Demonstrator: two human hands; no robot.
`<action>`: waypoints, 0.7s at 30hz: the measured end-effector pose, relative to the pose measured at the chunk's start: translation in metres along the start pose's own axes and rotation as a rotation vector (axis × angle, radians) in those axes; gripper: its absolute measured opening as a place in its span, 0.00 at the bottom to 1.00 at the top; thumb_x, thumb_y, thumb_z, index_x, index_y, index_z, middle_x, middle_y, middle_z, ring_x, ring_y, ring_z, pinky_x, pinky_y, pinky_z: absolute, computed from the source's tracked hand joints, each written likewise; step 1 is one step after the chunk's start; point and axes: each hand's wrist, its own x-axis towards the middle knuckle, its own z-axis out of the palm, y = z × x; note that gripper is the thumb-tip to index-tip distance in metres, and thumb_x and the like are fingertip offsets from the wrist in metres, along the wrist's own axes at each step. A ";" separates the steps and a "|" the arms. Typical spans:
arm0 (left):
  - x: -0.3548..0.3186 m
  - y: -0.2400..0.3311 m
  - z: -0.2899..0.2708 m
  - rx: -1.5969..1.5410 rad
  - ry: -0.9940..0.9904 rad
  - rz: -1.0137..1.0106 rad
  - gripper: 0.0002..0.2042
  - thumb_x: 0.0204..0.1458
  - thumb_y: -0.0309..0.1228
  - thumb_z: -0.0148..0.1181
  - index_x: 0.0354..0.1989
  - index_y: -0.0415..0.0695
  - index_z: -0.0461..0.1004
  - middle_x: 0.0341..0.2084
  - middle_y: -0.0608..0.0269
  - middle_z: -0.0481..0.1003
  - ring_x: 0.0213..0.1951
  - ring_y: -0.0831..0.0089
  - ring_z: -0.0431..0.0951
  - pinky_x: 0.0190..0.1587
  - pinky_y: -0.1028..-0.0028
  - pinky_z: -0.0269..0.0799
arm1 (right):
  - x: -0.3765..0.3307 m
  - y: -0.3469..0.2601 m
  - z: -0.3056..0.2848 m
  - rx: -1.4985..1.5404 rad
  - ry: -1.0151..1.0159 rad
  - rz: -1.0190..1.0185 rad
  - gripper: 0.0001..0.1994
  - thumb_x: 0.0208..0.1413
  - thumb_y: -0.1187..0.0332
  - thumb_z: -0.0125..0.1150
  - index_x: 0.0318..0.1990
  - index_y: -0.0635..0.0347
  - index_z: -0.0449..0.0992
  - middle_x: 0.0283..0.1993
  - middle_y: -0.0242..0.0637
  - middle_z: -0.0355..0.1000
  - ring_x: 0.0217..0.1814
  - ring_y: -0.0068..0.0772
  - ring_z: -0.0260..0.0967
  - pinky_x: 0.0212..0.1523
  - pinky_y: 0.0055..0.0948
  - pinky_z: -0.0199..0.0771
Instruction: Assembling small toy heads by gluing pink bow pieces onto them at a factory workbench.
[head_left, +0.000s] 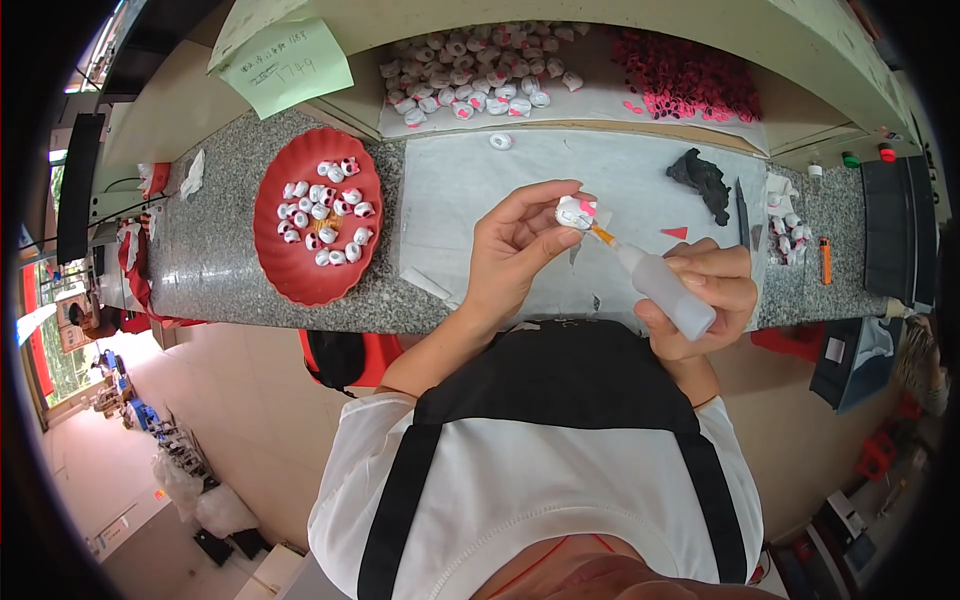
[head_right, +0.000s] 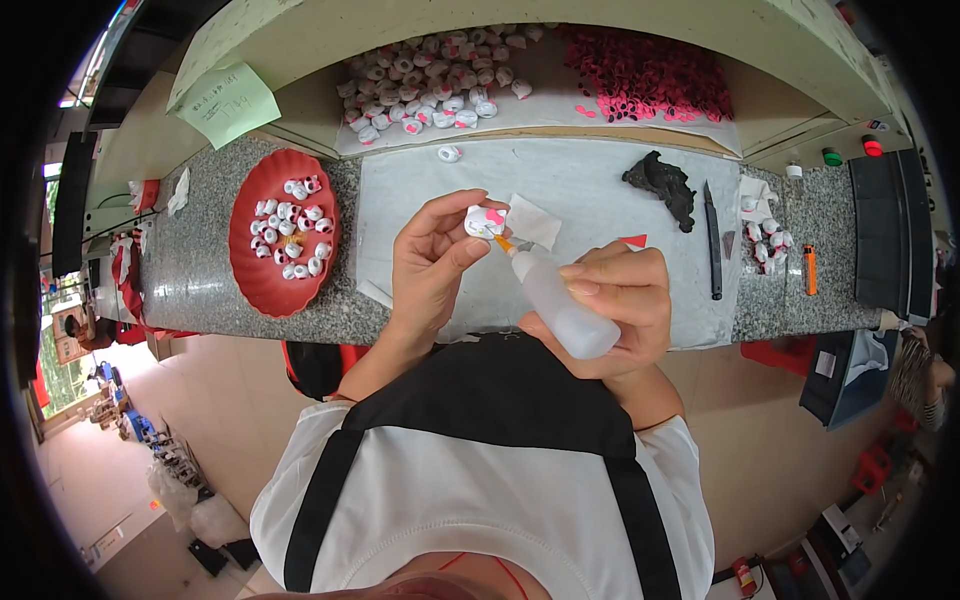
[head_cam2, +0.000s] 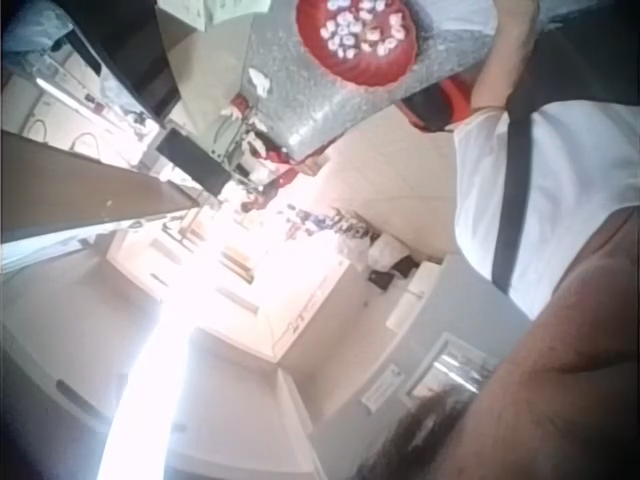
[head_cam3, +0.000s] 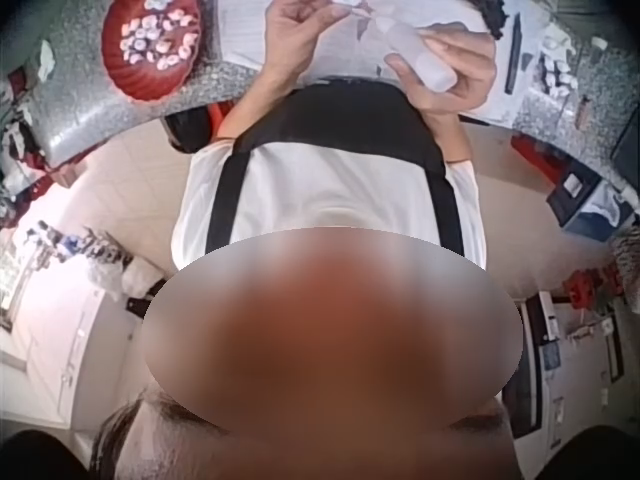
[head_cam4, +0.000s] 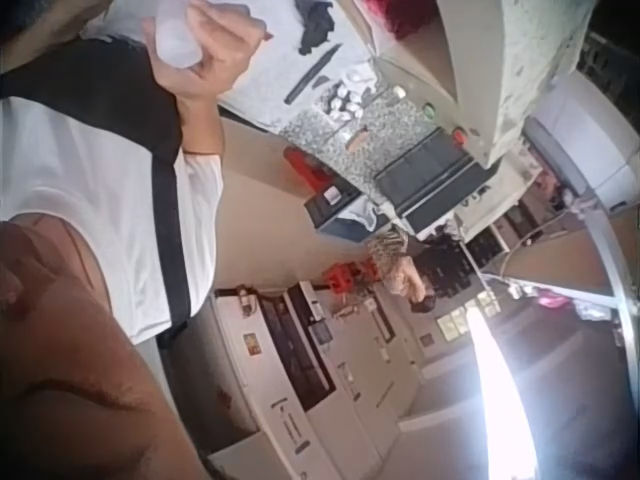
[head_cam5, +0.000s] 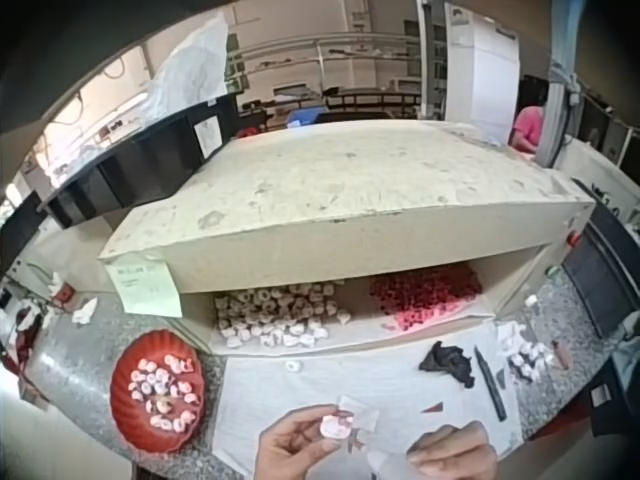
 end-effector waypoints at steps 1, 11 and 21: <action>0.000 0.000 0.000 0.001 0.002 -0.008 0.17 0.40 0.17 0.51 0.43 0.35 0.61 0.37 0.56 0.67 0.40 0.75 0.67 0.41 0.80 0.64 | 0.000 0.000 0.000 0.002 0.000 0.002 0.19 0.36 0.67 0.63 0.34 0.58 0.59 0.29 0.38 0.59 0.20 0.24 0.57 0.20 0.20 0.62; -0.001 -0.003 -0.001 0.139 -0.006 0.107 0.16 0.39 0.17 0.53 0.40 0.36 0.64 0.36 0.59 0.66 0.39 0.76 0.66 0.39 0.79 0.64 | 0.000 -0.001 0.002 -0.004 -0.011 -0.001 0.19 0.35 0.68 0.63 0.33 0.58 0.59 0.30 0.38 0.59 0.20 0.24 0.58 0.20 0.20 0.61; -0.002 -0.004 -0.003 0.296 -0.030 0.186 0.16 0.38 0.15 0.52 0.39 0.34 0.64 0.37 0.56 0.64 0.42 0.71 0.65 0.45 0.75 0.60 | 0.003 -0.005 0.001 0.020 -0.041 0.031 0.18 0.34 0.67 0.64 0.32 0.58 0.61 0.29 0.38 0.59 0.20 0.23 0.58 0.21 0.20 0.61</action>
